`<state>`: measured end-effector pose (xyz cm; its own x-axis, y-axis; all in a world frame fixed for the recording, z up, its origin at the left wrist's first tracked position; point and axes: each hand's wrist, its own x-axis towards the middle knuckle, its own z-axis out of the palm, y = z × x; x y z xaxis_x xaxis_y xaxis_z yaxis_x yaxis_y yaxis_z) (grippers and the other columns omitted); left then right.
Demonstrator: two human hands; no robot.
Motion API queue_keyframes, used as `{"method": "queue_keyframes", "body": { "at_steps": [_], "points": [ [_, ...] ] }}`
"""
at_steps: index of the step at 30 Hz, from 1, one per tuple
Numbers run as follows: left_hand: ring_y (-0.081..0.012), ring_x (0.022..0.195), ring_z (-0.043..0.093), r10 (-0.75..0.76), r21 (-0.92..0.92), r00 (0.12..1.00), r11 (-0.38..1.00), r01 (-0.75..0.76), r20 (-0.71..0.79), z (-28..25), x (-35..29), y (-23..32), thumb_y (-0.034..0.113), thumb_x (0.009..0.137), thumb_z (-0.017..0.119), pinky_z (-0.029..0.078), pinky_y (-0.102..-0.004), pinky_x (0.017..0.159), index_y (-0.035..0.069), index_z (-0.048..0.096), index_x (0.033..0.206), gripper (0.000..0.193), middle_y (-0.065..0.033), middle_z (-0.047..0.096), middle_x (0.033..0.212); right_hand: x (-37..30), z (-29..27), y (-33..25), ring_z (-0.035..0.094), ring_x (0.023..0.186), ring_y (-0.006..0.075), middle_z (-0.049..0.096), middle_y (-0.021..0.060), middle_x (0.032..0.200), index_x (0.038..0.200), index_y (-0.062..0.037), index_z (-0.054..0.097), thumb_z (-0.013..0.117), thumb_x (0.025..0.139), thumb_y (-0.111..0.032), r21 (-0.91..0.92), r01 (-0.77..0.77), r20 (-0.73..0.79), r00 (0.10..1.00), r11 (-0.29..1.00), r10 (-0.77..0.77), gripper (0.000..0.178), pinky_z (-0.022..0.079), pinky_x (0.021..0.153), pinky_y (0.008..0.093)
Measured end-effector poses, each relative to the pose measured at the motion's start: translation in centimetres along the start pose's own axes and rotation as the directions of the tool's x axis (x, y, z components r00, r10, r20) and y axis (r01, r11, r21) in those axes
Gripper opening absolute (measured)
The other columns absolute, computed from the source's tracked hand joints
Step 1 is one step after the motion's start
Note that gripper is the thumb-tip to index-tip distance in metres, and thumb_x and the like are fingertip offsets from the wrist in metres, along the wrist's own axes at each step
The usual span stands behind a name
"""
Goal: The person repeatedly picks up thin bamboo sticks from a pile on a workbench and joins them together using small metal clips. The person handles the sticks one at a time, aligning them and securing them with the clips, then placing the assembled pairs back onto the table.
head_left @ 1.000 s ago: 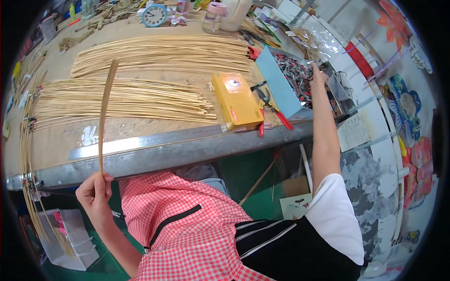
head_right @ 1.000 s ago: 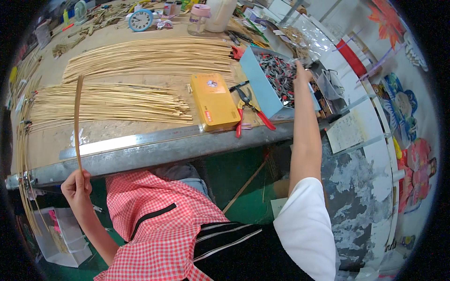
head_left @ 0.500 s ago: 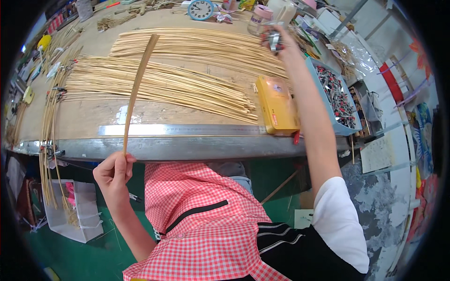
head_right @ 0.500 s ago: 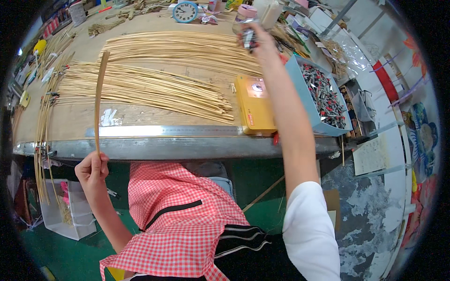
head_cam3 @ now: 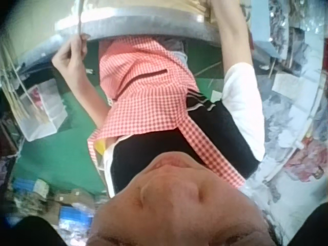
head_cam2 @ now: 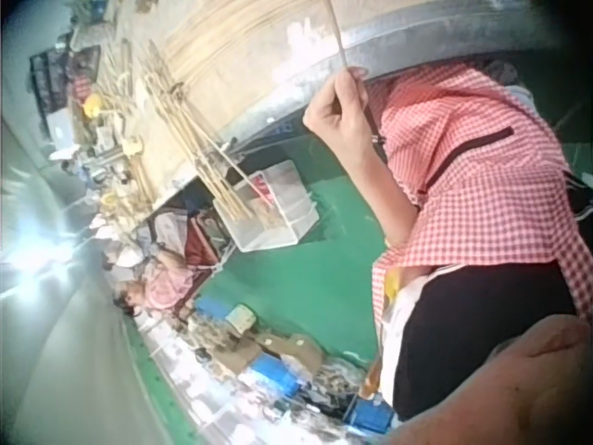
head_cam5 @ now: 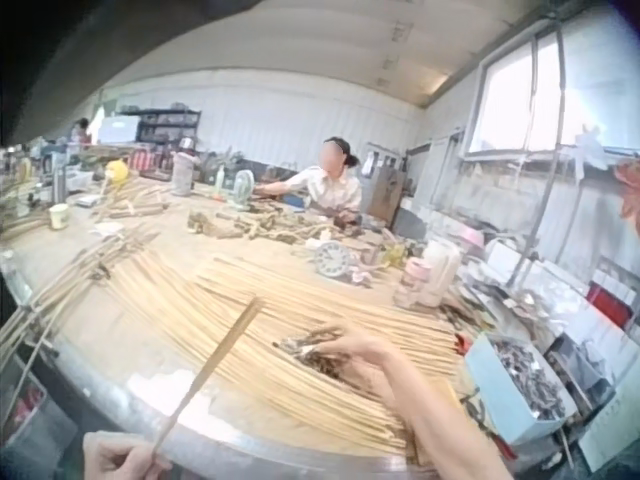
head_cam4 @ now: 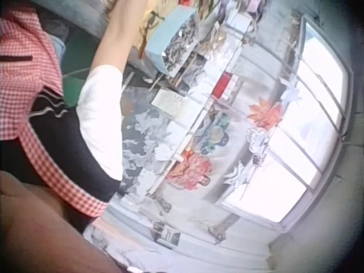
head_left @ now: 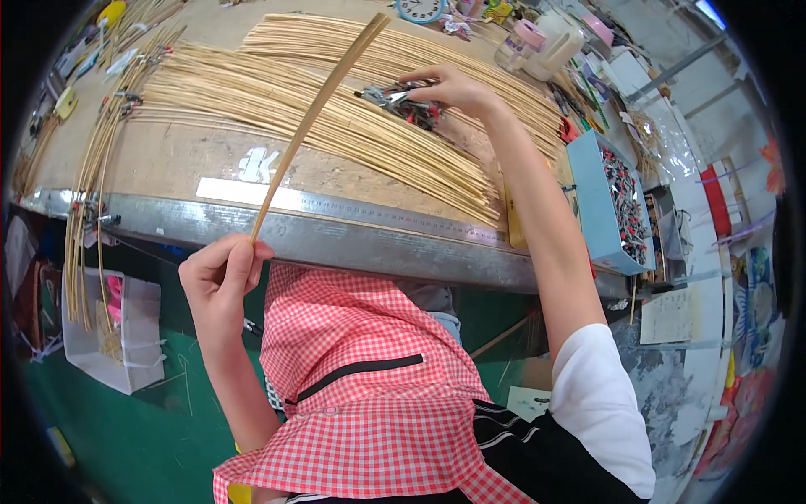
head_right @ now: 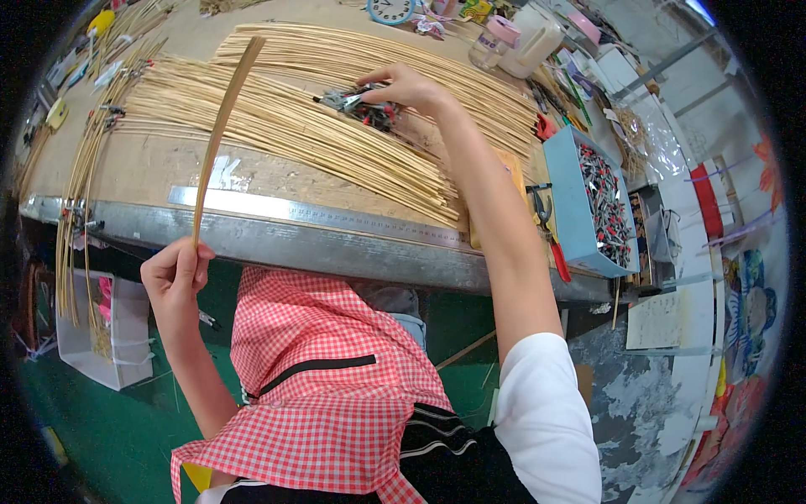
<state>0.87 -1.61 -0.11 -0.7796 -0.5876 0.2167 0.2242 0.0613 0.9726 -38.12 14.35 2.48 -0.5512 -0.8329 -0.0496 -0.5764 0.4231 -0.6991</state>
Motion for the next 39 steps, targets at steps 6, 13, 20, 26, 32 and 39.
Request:
{"method": "queue_keyframes", "body": {
  "at_steps": [6,13,20,26,32,39],
  "points": [
    [-0.0037,0.053,0.043,0.006,-0.006,1.000,1.000,-0.006,0.016,-0.1,0.3,0.1,0.006,0.089,0.058,0.027,-0.0191,0.046,-0.006,0.067,0.079,0.018,0.0000,0.053,0.061,-1.1,-0.4,1.7,0.063,0.083,0.0149,0.070,0.0093,0.093,0.104,-0.0001,0.067,0.062,0.083,-0.008,-0.396,0.022,-0.225,0.967,0.918,-0.120,0.023,0.049,0.074,0.0311],
    [-0.0042,0.054,0.044,0.033,0.073,0.999,0.997,-0.036,0.034,0.7,0.3,-0.7,0.005,0.088,0.059,0.032,-0.0200,0.047,-0.005,0.067,0.080,0.016,-0.0002,0.055,0.061,-6.7,3.3,-4.4,0.060,0.063,0.0161,0.067,0.0094,0.076,0.099,0.0050,0.061,0.058,0.083,-0.003,-0.055,0.028,-0.602,0.797,0.998,-0.055,0.018,0.049,0.064,0.0302],
    [-0.0059,0.053,0.046,0.121,0.286,0.980,0.944,-0.162,0.157,2.5,0.0,-1.5,0.005,0.086,0.060,0.034,-0.0223,0.048,-0.004,0.067,0.081,0.013,-0.0022,0.056,0.061,-14.9,15.5,-10.1,0.059,0.069,0.0142,0.062,0.0098,0.100,0.103,0.0040,0.060,0.052,0.084,0.007,0.292,0.148,-0.312,0.949,0.945,-0.052,0.022,0.049,0.064,0.0255],
    [-0.0123,0.052,0.051,0.219,0.352,0.948,0.890,-0.291,0.231,4.0,-0.3,-2.1,0.004,0.083,0.061,0.038,-0.0258,0.049,-0.002,0.066,0.080,0.008,-0.0073,0.058,0.061,-17.6,17.5,-11.9,0.061,0.068,0.0233,0.063,0.0155,0.089,0.103,0.0079,0.060,0.058,0.084,0.001,0.329,0.191,-0.264,0.959,0.925,-0.104,0.021,0.048,0.063,0.0305],
    [-0.0148,0.055,0.056,0.196,0.395,0.934,0.866,-0.308,0.299,4.6,-0.4,-1.6,0.004,0.083,0.062,0.041,-0.0259,0.051,-0.002,0.067,0.082,0.007,-0.0094,0.063,0.067,-18.3,17.6,-11.3,0.061,0.074,0.0359,0.062,0.0212,0.087,0.093,0.0083,0.058,0.061,0.082,-0.003,0.151,0.316,-0.281,0.922,0.937,-0.266,0.016,0.048,0.064,0.0377],
    [-0.0173,0.056,0.057,0.229,0.380,0.914,0.855,-0.354,0.335,4.9,-0.6,-1.5,0.003,0.082,0.063,0.042,-0.0273,0.052,-0.001,0.067,0.084,0.006,-0.0102,0.062,0.067,-18.5,17.3,-11.7,0.060,0.073,0.0381,0.060,0.0222,0.078,0.090,0.0071,0.058,0.060,0.079,0.000,0.144,0.346,-0.300,0.908,0.927,-0.293,0.013,0.047,0.061,0.0411]
  ]
}}
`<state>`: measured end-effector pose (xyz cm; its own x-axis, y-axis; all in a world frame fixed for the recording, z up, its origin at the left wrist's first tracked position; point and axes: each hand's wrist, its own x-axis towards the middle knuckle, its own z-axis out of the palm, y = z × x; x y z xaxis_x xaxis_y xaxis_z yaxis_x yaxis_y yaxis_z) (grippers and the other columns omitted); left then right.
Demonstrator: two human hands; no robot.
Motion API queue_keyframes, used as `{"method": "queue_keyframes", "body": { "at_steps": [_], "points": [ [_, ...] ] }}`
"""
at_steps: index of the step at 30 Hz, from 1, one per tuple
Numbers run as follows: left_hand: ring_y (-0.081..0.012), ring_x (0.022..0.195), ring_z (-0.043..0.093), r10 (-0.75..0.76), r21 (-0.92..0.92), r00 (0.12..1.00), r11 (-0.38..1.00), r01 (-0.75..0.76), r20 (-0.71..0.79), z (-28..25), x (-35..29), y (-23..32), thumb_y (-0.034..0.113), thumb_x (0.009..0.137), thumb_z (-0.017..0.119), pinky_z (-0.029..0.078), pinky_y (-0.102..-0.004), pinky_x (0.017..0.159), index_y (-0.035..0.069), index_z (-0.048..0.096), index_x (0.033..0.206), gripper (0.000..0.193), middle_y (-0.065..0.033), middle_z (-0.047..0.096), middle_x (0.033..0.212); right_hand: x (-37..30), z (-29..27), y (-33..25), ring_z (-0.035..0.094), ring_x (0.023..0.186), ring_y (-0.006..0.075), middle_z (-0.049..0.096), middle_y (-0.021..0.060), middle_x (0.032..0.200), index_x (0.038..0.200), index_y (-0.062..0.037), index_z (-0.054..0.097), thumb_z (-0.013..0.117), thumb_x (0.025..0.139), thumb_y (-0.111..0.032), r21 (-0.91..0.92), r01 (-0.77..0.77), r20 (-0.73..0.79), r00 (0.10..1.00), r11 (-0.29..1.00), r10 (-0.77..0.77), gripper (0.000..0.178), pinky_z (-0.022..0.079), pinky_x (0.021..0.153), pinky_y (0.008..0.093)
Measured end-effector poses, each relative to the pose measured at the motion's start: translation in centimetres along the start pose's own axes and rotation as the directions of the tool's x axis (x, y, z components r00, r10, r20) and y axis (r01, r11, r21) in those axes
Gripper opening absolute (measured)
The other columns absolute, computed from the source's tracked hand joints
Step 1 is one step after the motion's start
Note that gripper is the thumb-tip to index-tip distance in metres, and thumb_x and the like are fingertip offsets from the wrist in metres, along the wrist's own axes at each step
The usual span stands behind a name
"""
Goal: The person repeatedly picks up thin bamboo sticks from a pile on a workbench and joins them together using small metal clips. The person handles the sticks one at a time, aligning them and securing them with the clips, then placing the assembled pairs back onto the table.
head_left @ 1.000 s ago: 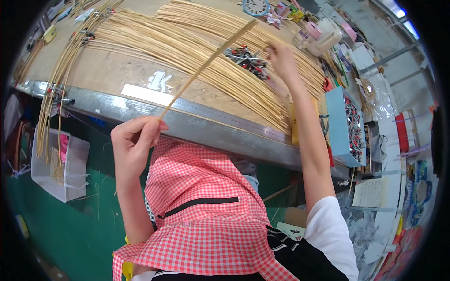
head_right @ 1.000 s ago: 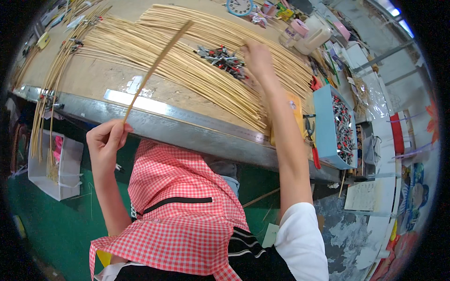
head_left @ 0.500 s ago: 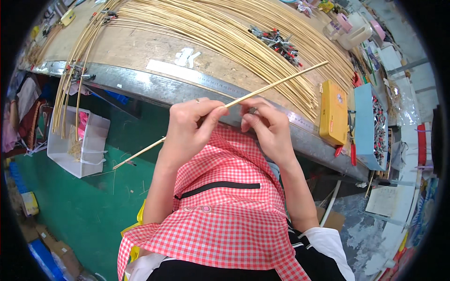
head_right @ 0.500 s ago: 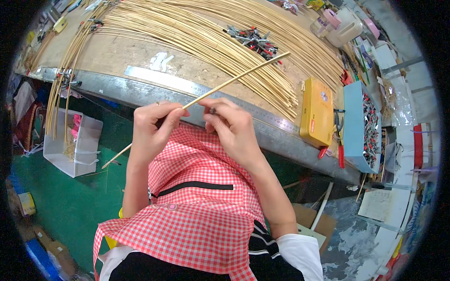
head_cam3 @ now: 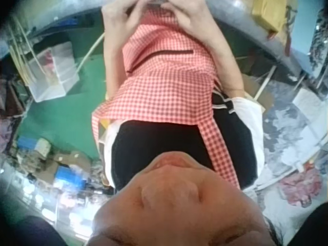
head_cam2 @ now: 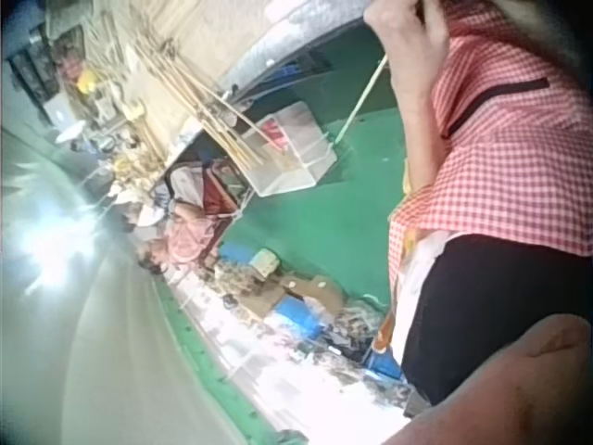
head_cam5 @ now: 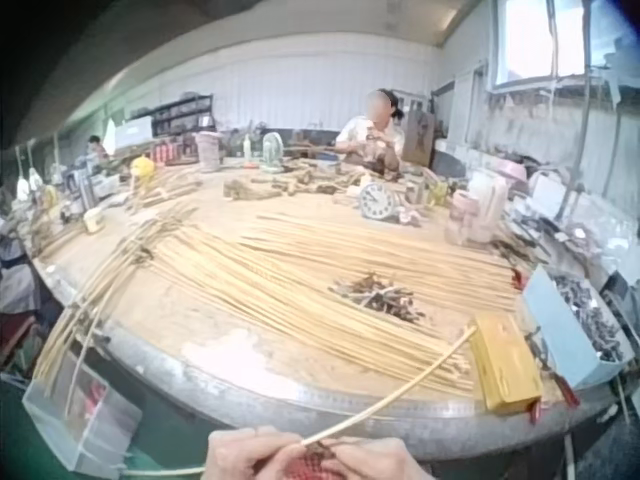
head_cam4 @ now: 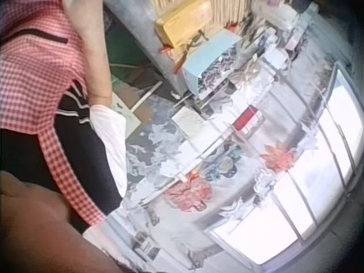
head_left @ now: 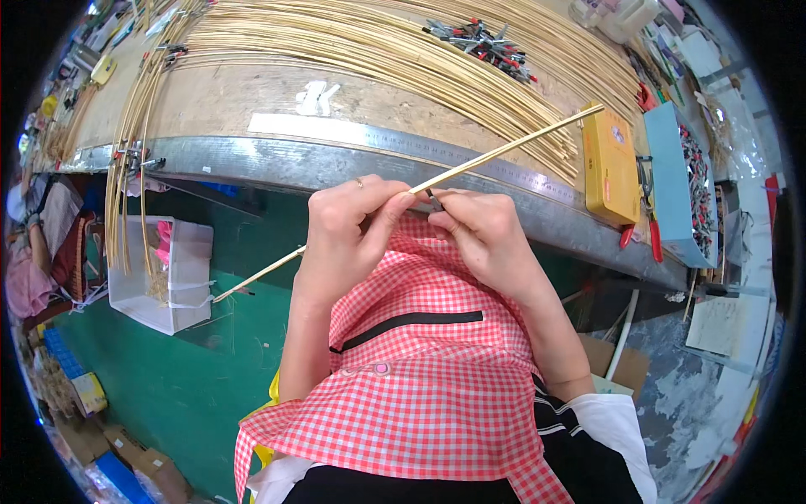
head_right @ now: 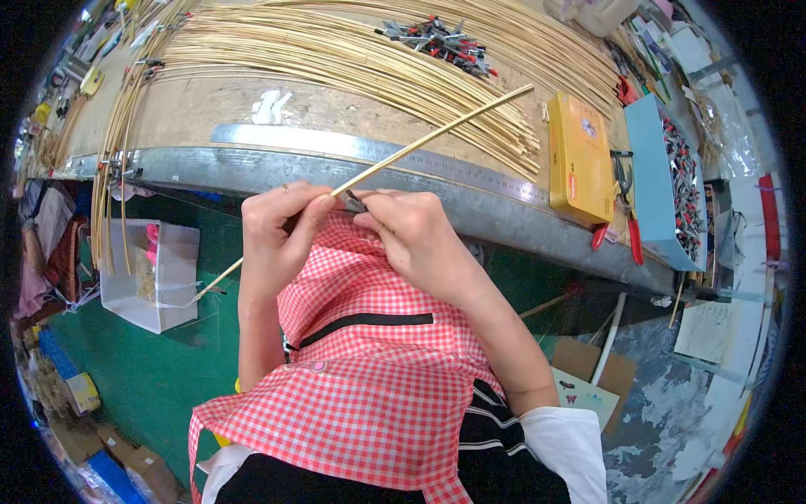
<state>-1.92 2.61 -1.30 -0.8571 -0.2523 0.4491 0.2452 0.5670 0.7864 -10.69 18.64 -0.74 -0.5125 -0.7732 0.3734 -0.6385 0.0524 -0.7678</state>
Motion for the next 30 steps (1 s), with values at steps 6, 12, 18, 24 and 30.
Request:
{"method": "queue_keyframes", "body": {
  "at_steps": [6,12,18,24,30],
  "points": [
    [-0.0192,0.051,0.052,0.004,-0.009,1.000,1.000,-0.004,0.002,0.1,0.0,-0.1,0.002,0.081,0.063,0.038,-0.0300,0.049,0.003,0.069,0.085,0.007,-0.0095,0.056,0.061,-0.3,-0.1,0.4,0.059,0.071,0.0383,0.059,0.0216,0.076,0.087,0.0073,0.057,0.061,0.078,0.001,0.013,0.001,0.005,1.000,1.000,-0.001,0.011,0.046,0.060,0.0407],
    [-0.0200,0.051,0.053,-0.022,0.020,1.000,1.000,0.022,0.016,0.0,0.1,0.0,0.002,0.081,0.063,0.039,-0.0305,0.049,0.002,0.068,0.084,0.006,-0.0099,0.056,0.061,0.0,0.0,0.1,0.059,0.068,0.0393,0.058,0.0224,0.073,0.079,0.0068,0.056,0.061,0.078,0.001,0.055,-0.031,-0.021,0.999,0.998,0.032,0.008,0.045,0.059,0.0414],
    [-0.0232,0.053,0.055,0.016,0.028,1.000,0.999,-0.016,0.018,0.7,-0.1,-0.3,0.002,0.081,0.064,0.041,-0.0326,0.050,0.001,0.067,0.082,0.003,-0.0111,0.057,0.062,0.0,-0.3,0.0,0.057,0.066,0.0400,0.055,0.0240,0.071,0.075,0.0070,0.054,0.061,0.079,0.000,0.026,-0.097,0.029,0.995,0.995,0.096,0.011,0.043,0.057,0.0422],
    [-0.0227,0.053,0.055,-0.018,-0.025,0.998,0.999,0.019,0.067,0.5,-0.2,-0.6,0.004,0.081,0.064,0.041,-0.0323,0.050,0.000,0.067,0.082,0.004,-0.0113,0.058,0.063,0.0,-0.6,-0.2,0.056,0.065,0.0369,0.055,0.0228,0.070,0.075,0.0069,0.055,0.064,0.078,-0.003,0.005,-0.140,0.088,0.986,0.990,0.139,0.014,0.043,0.058,0.0396],
    [-0.0159,0.055,0.056,-0.125,-0.122,0.963,0.980,0.157,0.237,-0.4,-0.2,-0.5,0.006,0.083,0.063,0.042,-0.0284,0.051,-0.002,0.068,0.085,0.009,-0.0101,0.062,0.065,-0.4,-0.6,0.4,0.051,0.066,0.0072,0.059,0.0009,0.080,0.098,0.0022,0.066,0.066,0.083,-0.003,0.681,-0.182,-0.164,0.906,0.710,0.389,0.016,0.042,0.057,0.0223]
  ]
}}
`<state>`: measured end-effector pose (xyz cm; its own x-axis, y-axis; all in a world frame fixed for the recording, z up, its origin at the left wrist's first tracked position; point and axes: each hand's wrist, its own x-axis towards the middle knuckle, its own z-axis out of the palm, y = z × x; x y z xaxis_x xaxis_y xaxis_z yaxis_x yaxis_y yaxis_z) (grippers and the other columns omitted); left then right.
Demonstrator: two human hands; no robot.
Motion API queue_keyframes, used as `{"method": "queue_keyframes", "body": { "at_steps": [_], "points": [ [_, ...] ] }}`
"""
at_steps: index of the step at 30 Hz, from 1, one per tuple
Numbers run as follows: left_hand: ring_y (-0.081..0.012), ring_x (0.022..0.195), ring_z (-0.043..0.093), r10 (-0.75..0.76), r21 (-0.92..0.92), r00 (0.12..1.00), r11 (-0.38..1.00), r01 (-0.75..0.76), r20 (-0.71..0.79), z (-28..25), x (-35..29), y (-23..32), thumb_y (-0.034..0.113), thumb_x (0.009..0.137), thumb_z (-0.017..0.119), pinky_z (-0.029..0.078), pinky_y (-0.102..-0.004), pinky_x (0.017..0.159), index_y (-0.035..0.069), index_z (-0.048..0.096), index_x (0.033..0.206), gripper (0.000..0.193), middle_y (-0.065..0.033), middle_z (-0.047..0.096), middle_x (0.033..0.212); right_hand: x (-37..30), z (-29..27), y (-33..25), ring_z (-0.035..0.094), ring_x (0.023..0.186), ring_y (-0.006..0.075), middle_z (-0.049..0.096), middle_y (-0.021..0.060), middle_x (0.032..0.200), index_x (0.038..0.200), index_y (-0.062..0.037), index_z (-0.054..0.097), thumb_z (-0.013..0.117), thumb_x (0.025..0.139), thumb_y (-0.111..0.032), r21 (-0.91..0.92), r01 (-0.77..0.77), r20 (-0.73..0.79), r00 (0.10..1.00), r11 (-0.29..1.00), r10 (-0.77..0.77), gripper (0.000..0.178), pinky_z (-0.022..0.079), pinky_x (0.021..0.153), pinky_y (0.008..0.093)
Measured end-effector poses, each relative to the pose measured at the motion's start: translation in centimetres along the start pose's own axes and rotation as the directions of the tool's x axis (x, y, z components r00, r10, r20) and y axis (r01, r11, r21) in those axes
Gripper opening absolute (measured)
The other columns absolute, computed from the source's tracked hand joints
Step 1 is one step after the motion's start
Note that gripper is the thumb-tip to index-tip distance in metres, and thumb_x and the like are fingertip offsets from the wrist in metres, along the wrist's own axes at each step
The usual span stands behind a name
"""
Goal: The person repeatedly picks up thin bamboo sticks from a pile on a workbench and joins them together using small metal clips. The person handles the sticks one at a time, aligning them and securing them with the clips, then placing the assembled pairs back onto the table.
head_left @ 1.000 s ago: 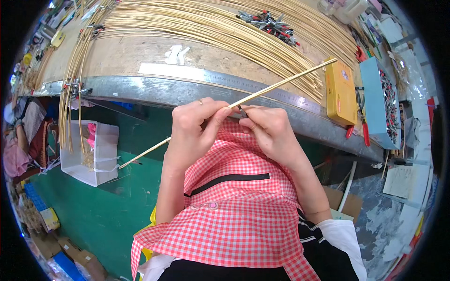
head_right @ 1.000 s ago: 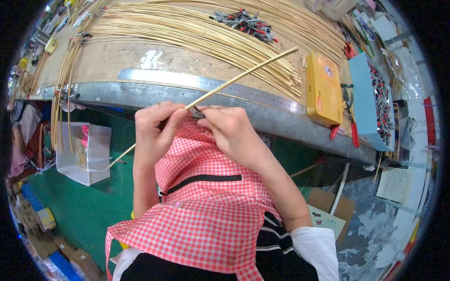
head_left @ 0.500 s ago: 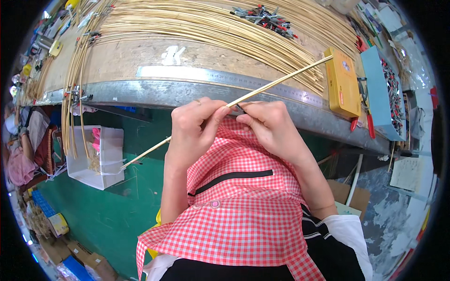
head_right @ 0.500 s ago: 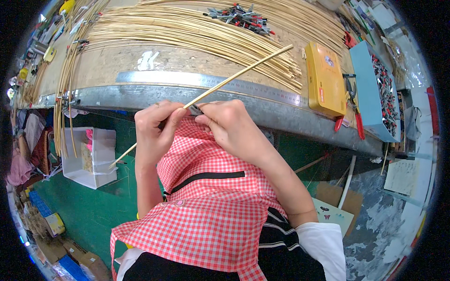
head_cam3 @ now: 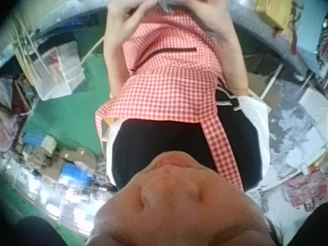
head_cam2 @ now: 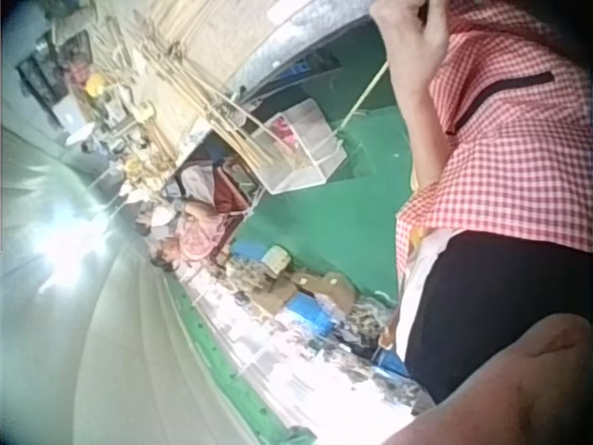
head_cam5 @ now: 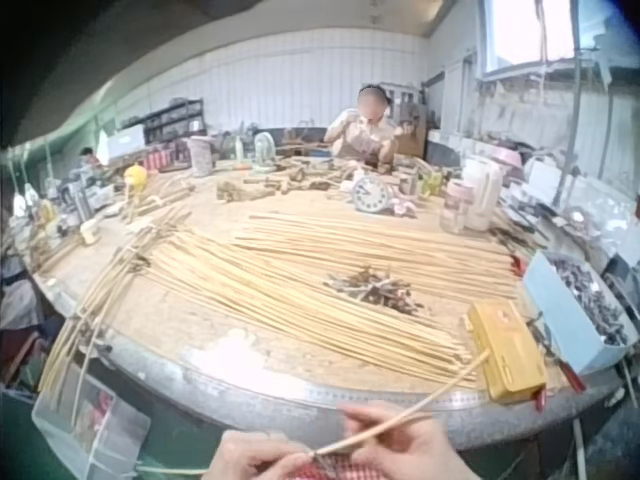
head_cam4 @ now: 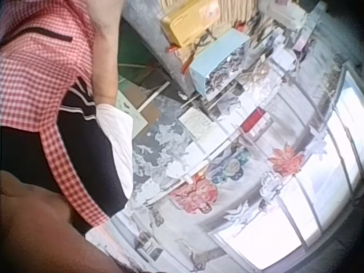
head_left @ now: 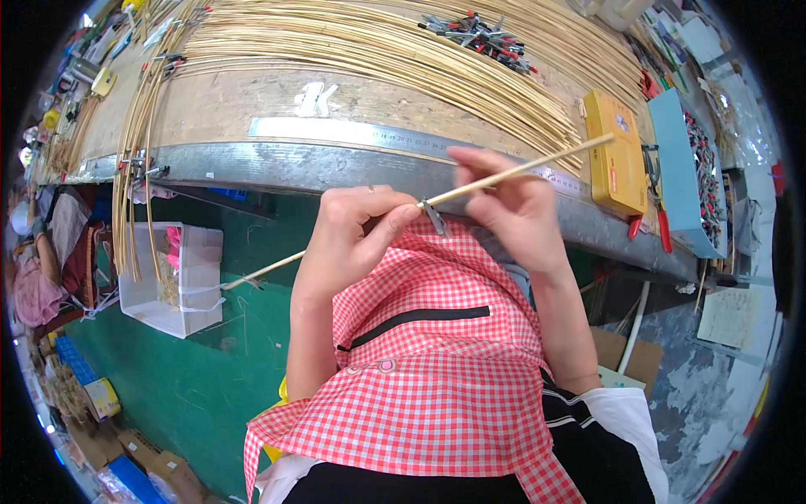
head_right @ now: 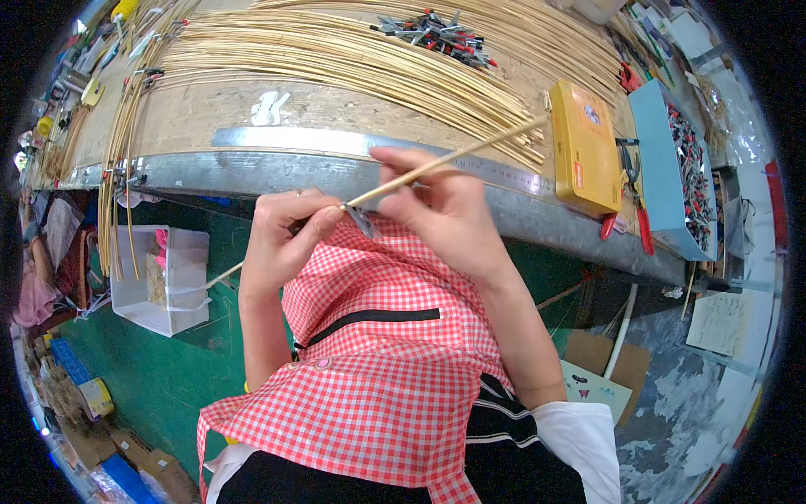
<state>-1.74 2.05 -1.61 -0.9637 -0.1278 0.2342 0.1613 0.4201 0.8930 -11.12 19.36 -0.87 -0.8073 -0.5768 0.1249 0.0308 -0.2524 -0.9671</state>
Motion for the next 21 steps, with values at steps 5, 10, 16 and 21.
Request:
{"method": "queue_keyframes", "body": {
  "at_steps": [5,10,16,21],
  "points": [
    [-0.0128,0.066,0.062,-0.047,-0.077,0.999,0.996,0.049,0.027,0.1,0.0,0.3,0.007,0.087,0.059,0.049,-0.0249,0.061,-0.005,0.068,0.090,0.015,-0.0104,0.067,0.075,-0.4,-1.9,0.5,0.051,0.059,0.0070,0.062,0.0055,0.078,0.093,0.0024,0.066,0.065,0.085,-0.004,0.081,0.144,-0.024,0.990,0.986,-0.142,0.010,0.040,0.049,0.0195],
    [-0.0134,0.077,0.065,-0.086,-0.011,0.964,0.996,0.085,-0.253,-5.1,-1.2,-1.5,0.006,0.089,0.057,0.050,-0.0250,0.071,-0.003,0.068,0.098,0.017,-0.0105,0.069,0.083,0.0,-4.6,-0.4,0.048,0.052,0.0087,0.061,0.0071,0.069,0.089,0.0025,0.064,0.064,0.088,-0.011,0.138,0.161,-0.172,0.976,0.977,-0.136,0.013,0.038,0.045,0.0217],
    [-0.0142,0.083,0.063,-0.194,0.011,0.866,0.974,0.224,-0.460,-11.4,-4.6,-4.3,0.012,0.095,0.054,0.051,-0.0271,0.077,-0.006,0.065,0.105,0.024,-0.0097,0.068,0.090,0.2,-8.9,-1.9,0.043,0.049,0.0087,0.056,0.0043,0.065,0.088,0.0006,0.062,0.065,0.088,-0.022,0.148,0.268,-0.243,0.943,0.952,-0.227,0.023,0.035,0.043,0.0217],
    [-0.0126,0.085,0.063,-0.224,0.057,0.828,0.954,0.294,-0.513,-12.5,-5.7,-5.5,0.012,0.093,0.056,0.048,-0.0231,0.077,-0.005,0.065,0.105,0.023,-0.0097,0.068,0.089,0.1,-11.6,-3.3,0.040,0.051,0.0064,0.054,0.0020,0.066,0.092,-0.0014,0.062,0.062,0.090,-0.022,0.110,0.348,-0.406,0.871,0.931,-0.277,0.021,0.034,0.044,0.0204]
  ]
}}
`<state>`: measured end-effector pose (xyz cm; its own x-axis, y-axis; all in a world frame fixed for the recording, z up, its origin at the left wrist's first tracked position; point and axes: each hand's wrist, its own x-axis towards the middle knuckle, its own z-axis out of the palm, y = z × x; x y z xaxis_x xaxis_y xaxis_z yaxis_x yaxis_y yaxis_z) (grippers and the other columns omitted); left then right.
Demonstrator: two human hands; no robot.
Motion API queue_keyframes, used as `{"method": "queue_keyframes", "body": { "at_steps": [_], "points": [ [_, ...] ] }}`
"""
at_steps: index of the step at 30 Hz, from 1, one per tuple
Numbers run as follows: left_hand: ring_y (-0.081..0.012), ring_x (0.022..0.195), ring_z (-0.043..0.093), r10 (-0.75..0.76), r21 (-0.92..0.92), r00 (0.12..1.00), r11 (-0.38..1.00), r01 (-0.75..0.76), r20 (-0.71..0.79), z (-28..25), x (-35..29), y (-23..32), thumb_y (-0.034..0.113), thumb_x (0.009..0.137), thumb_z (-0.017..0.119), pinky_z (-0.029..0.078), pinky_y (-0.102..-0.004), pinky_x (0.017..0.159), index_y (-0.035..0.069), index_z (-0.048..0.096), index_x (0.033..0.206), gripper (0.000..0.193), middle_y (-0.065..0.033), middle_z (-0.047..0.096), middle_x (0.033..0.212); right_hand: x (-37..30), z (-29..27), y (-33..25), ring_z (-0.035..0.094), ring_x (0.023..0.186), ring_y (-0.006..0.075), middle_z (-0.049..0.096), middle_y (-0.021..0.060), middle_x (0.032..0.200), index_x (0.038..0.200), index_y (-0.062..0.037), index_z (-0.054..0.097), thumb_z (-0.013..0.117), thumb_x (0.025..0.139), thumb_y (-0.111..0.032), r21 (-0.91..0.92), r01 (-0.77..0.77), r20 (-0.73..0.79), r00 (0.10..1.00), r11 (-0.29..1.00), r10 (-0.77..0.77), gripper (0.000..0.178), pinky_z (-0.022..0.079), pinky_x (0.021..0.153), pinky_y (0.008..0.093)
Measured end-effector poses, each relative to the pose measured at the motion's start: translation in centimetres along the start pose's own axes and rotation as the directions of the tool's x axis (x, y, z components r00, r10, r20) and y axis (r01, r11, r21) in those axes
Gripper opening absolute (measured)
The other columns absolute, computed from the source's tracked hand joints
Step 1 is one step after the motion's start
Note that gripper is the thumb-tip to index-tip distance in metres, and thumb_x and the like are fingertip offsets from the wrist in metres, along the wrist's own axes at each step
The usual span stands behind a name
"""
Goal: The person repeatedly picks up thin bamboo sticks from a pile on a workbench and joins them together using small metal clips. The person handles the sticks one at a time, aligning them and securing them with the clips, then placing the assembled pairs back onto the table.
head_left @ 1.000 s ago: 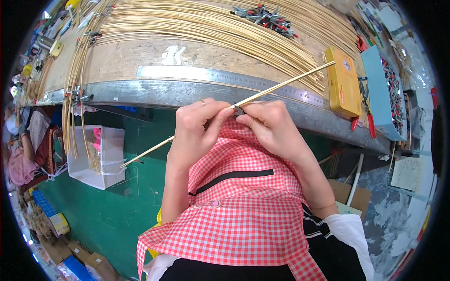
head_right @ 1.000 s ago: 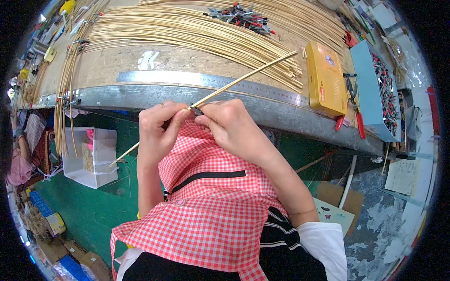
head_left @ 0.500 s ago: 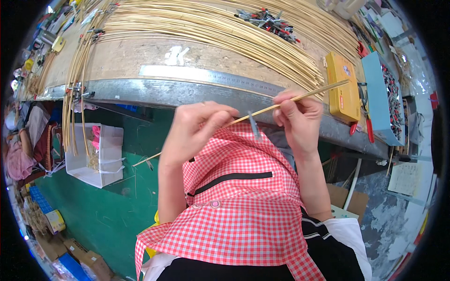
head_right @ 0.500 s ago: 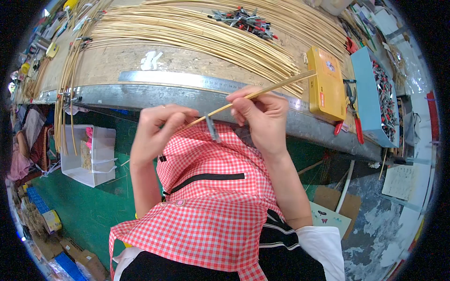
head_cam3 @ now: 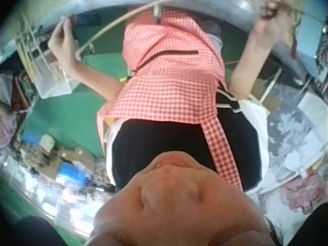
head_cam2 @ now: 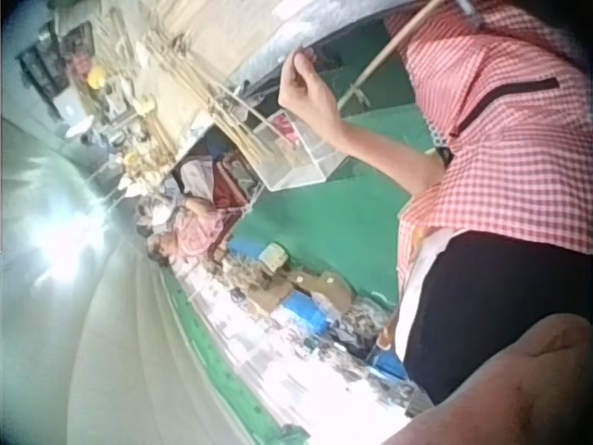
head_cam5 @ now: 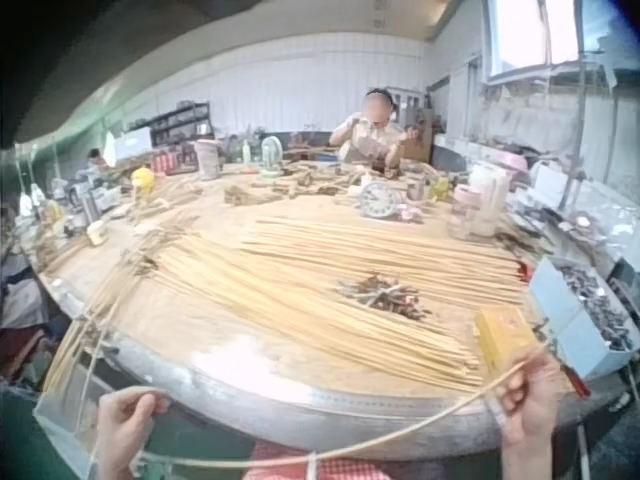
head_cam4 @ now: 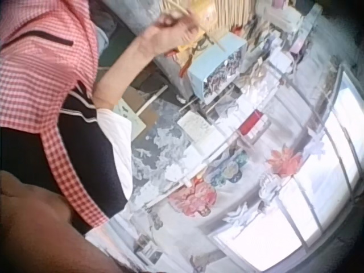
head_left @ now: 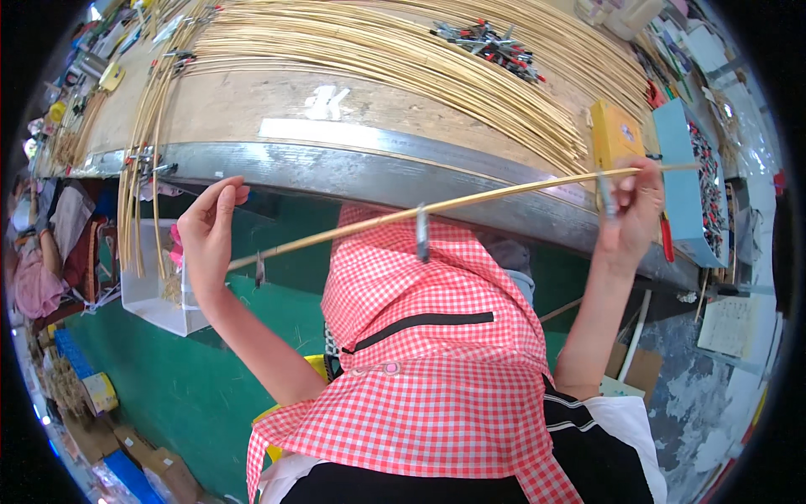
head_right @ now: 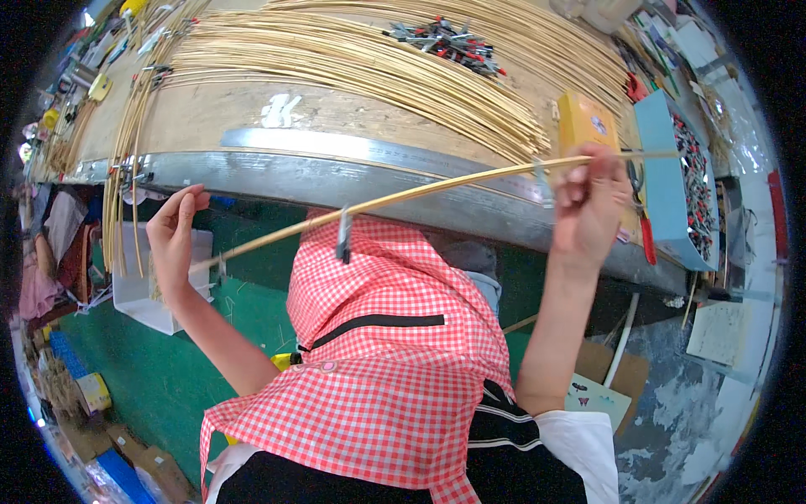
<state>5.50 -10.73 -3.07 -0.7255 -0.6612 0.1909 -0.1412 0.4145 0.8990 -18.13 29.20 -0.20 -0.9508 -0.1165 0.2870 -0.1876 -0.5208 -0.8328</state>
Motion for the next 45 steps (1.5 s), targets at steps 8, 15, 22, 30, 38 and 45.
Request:
{"method": "queue_keyframes", "body": {
  "at_steps": [8,15,22,30,38,45],
  "points": [
    [-0.0147,0.090,0.064,0.060,0.181,0.998,0.982,-0.054,-0.032,-0.5,0.4,-0.1,0.013,0.092,0.057,0.048,-0.0258,0.079,-0.003,0.065,0.104,0.022,-0.0100,0.069,0.094,0.2,-2.4,-1.9,0.044,0.053,0.0046,0.056,0.0018,0.070,0.097,-0.0014,0.062,0.056,0.093,-0.019,-0.008,0.065,-0.082,0.994,0.998,-0.065,0.019,0.035,0.041,0.0160],
    [-0.0208,0.087,0.066,0.305,0.049,0.912,0.943,-0.330,0.275,6.9,-1.5,7.5,0.003,0.084,0.060,0.048,-0.0294,0.078,-0.002,0.066,0.102,0.020,-0.0129,0.069,0.092,-5.0,7.1,1.4,0.057,0.050,0.0108,0.065,0.0107,0.069,0.088,0.0058,0.066,0.061,0.087,-0.002,-0.109,-0.149,0.200,0.965,0.983,0.169,0.009,0.046,0.044,0.0207],
    [-0.0241,0.061,0.059,0.363,-0.165,0.757,0.930,-0.329,0.542,11.6,-3.8,9.7,0.008,0.078,0.070,0.045,-0.0324,0.055,0.001,0.066,0.090,0.015,-0.0111,0.062,0.072,-6.3,8.3,2.9,0.059,0.060,0.0106,0.064,0.0101,0.075,0.094,0.0060,0.067,0.062,0.085,0.003,-0.090,-0.182,0.439,0.875,0.979,0.203,0.011,0.049,0.053,0.0207],
    [-0.0217,0.055,0.056,0.396,-0.106,0.787,0.912,-0.396,0.472,11.0,-3.5,9.2,0.006,0.074,0.072,0.042,-0.0312,0.051,0.000,0.067,0.084,0.013,-0.0106,0.060,0.067,-5.9,6.9,1.2,0.057,0.062,0.0104,0.065,0.0112,0.077,0.103,0.0071,0.064,0.058,0.090,-0.005,-0.166,-0.164,0.355,0.910,0.972,0.215,0.019,0.048,0.057,0.0216],
    [-0.0167,0.052,0.052,0.426,-0.069,0.808,0.897,-0.437,0.407,11.0,-3.7,9.5,-0.001,0.072,0.070,0.039,-0.0282,0.049,-0.002,0.067,0.085,0.013,-0.0095,0.056,0.061,-5.7,6.9,1.1,0.057,0.061,0.0116,0.064,0.0141,0.077,0.103,0.0104,0.062,0.051,0.096,-0.011,-0.154,-0.193,0.332,0.914,0.969,0.235,0.025,0.049,0.057,0.0243],
    [-0.0191,0.054,0.055,0.460,0.037,0.818,0.864,-0.502,0.346,10.9,-4.0,9.9,-0.002,0.074,0.069,0.041,-0.0286,0.050,-0.002,0.066,0.087,0.013,-0.0104,0.059,0.067,-5.5,7.1,0.7,0.056,0.057,0.0108,0.064,0.0128,0.074,0.097,0.0094,0.064,0.049,0.096,-0.013,-0.271,-0.187,0.265,0.929,0.944,0.260,0.027,0.047,0.053,0.0224]
  ]
}}
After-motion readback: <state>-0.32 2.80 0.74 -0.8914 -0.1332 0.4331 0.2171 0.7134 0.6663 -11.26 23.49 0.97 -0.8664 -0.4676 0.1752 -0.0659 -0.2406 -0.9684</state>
